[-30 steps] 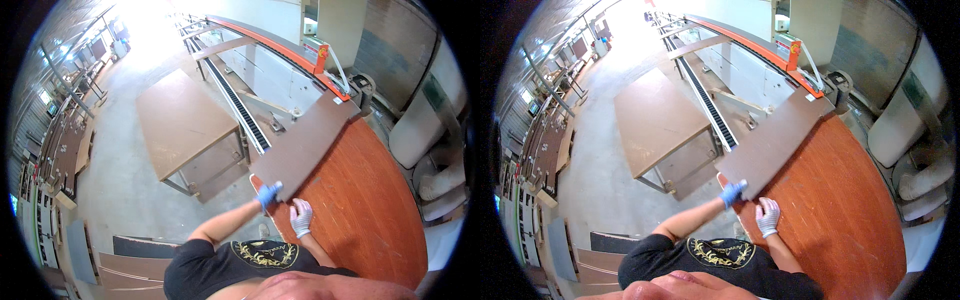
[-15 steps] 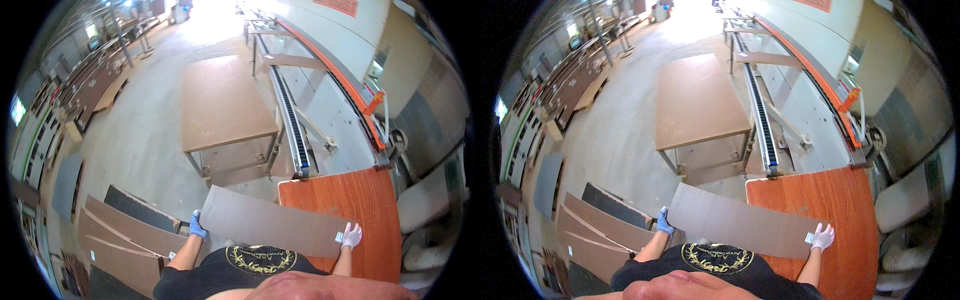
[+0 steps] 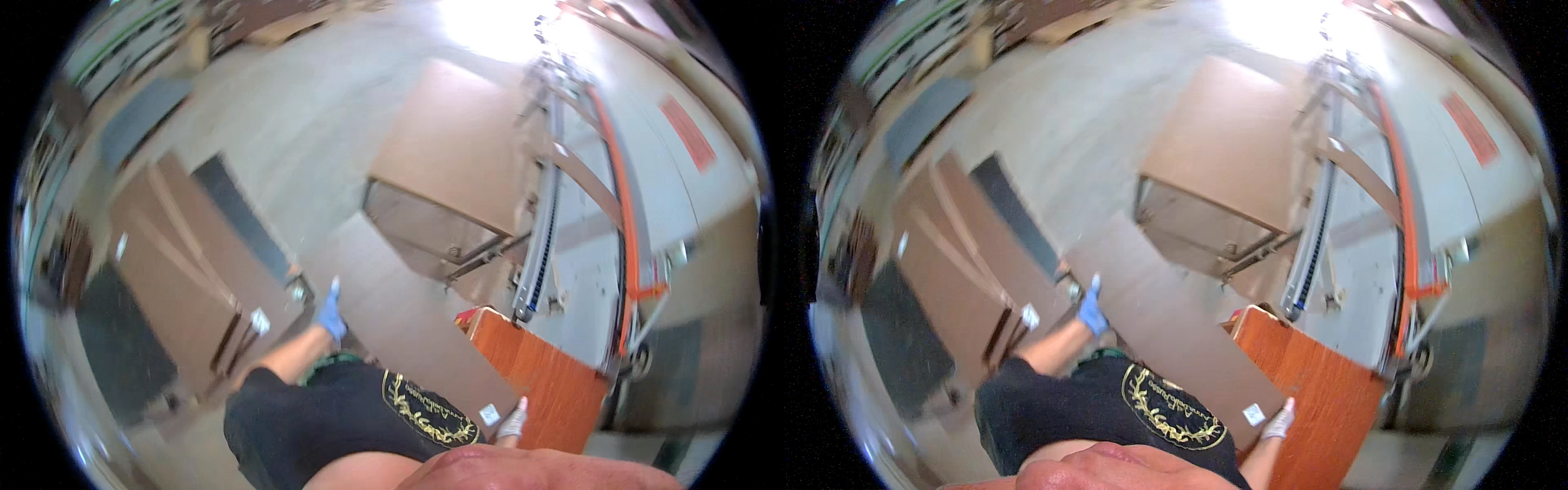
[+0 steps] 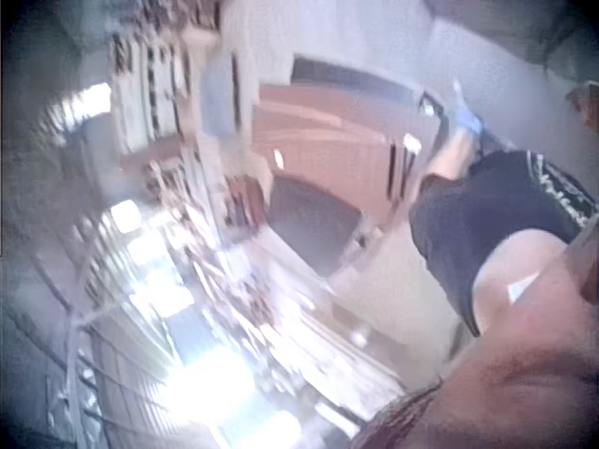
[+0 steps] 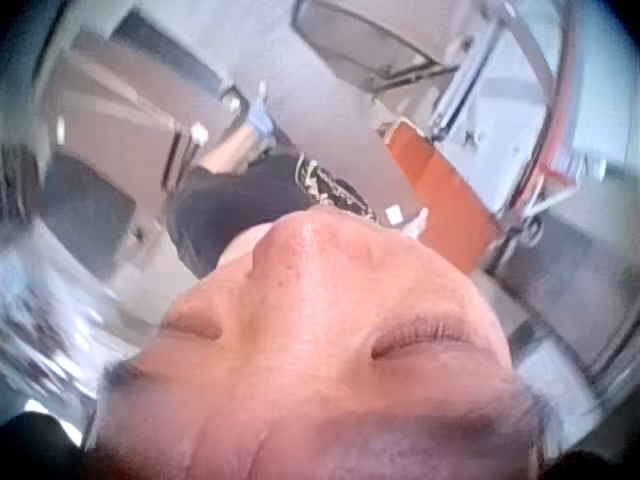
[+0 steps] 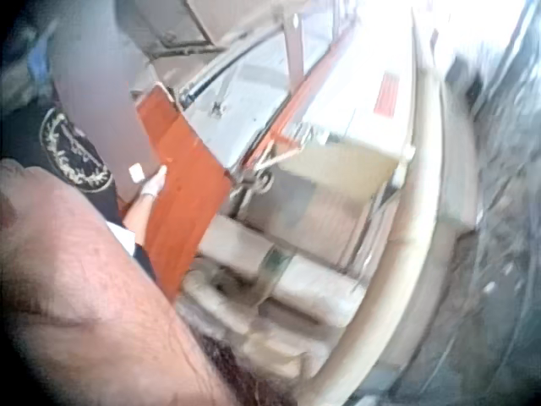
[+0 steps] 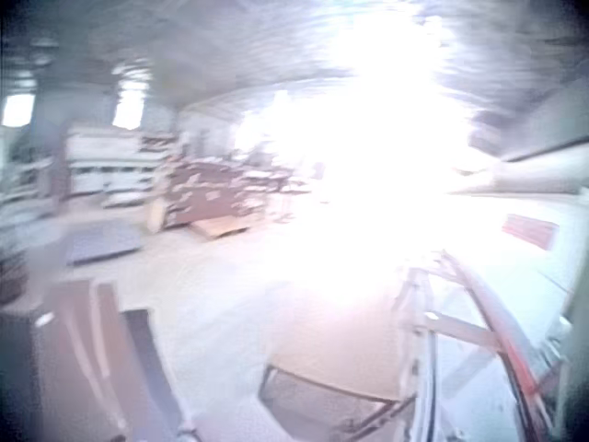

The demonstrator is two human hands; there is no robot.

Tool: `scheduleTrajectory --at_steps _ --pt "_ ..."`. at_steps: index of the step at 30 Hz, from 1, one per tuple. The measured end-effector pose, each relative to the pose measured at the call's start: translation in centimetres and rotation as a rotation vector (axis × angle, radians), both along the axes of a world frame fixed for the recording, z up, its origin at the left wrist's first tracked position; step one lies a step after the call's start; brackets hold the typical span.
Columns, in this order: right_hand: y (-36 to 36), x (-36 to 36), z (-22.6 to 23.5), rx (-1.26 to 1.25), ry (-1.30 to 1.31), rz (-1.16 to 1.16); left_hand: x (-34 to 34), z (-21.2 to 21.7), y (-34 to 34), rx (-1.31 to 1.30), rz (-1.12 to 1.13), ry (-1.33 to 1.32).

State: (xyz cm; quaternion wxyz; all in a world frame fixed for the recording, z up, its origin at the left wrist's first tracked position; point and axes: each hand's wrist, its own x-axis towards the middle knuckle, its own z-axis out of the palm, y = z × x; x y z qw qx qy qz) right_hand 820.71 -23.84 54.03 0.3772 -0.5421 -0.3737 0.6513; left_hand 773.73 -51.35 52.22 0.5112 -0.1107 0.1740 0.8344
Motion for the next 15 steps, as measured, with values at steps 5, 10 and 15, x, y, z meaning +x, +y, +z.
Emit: scheduleTrajectory --at_steps 5,10,15 --pt "-1.8 -16.0 5.0 -0.04 0.065 0.463 -5.8 1.0 -7.9 -0.233 0.526 -0.088" --pt "-3.4 -30.0 2.1 -0.325 0.385 0.662 -8.3 2.8 -16.5 -0.918 1.046 0.207" --pt "-14.4 -39.6 2.3 -0.536 0.193 0.859 -9.6 5.6 -27.3 -1.426 1.147 0.262"
